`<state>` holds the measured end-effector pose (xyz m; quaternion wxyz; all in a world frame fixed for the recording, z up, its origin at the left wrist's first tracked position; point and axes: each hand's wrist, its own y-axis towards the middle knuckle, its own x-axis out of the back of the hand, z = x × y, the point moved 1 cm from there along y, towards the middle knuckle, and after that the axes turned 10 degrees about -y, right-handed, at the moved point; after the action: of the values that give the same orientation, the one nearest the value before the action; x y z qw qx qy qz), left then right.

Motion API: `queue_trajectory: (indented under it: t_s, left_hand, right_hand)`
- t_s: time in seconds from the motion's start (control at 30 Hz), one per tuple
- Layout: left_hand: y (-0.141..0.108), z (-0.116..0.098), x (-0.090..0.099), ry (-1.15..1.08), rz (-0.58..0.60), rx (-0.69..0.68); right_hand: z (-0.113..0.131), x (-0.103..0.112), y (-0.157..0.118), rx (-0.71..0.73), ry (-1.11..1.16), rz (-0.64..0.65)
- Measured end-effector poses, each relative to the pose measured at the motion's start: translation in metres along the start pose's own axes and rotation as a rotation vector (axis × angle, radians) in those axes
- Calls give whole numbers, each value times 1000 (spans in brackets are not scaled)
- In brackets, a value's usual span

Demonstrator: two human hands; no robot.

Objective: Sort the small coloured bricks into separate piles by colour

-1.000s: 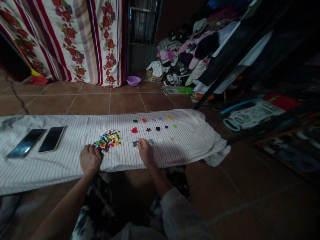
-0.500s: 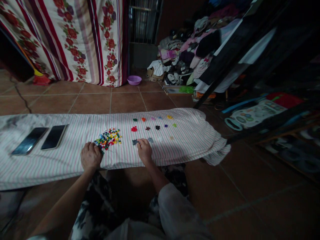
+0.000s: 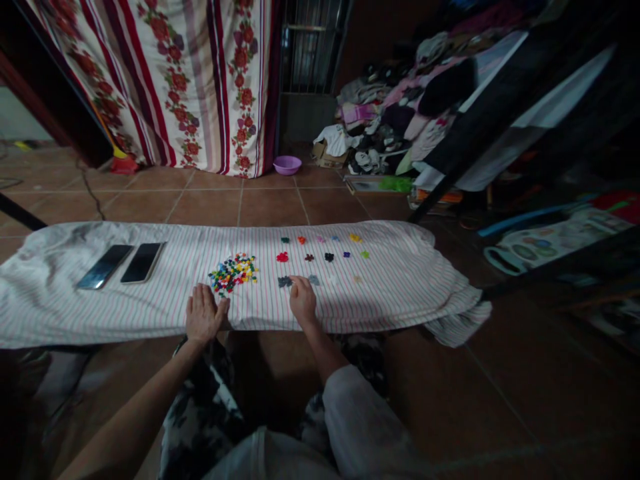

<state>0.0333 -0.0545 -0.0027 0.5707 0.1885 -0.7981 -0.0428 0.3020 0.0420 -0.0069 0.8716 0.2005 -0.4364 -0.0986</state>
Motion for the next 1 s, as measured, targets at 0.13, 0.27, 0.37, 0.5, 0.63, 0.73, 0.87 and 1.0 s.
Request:
queue_trajectory:
  t_s: [0.13, 0.27, 0.37, 0.5, 0.63, 0.73, 0.87, 1.0]
  left_hand:
    - [-3, -4, -3, 66, 53, 64]
    - [13, -8, -6, 81, 66, 119]
    - [24, -9, -9, 58, 40, 123]
    - [34, -6, -13, 25, 47, 85]
    - [41, -4, -12, 10, 52, 46]
    - [42, -6, -11, 16, 57, 36]
    - [41, -9, -8, 30, 54, 24]
    - [40, -11, -8, 19, 19, 40]
  right_hand:
    - [0, 0, 0, 16, 3, 6]
    - [1, 1, 0, 15, 29, 9]
    - [3, 3, 0, 7, 44, 17]
    - [5, 6, 0, -7, 55, 27]
    - [5, 11, -1, -23, 79, 18]
    - [10, 13, -1, -12, 66, 26]
    - [38, 7, 0, 124, 70, 122]
    - [82, -11, 8, 242, 42, 281]
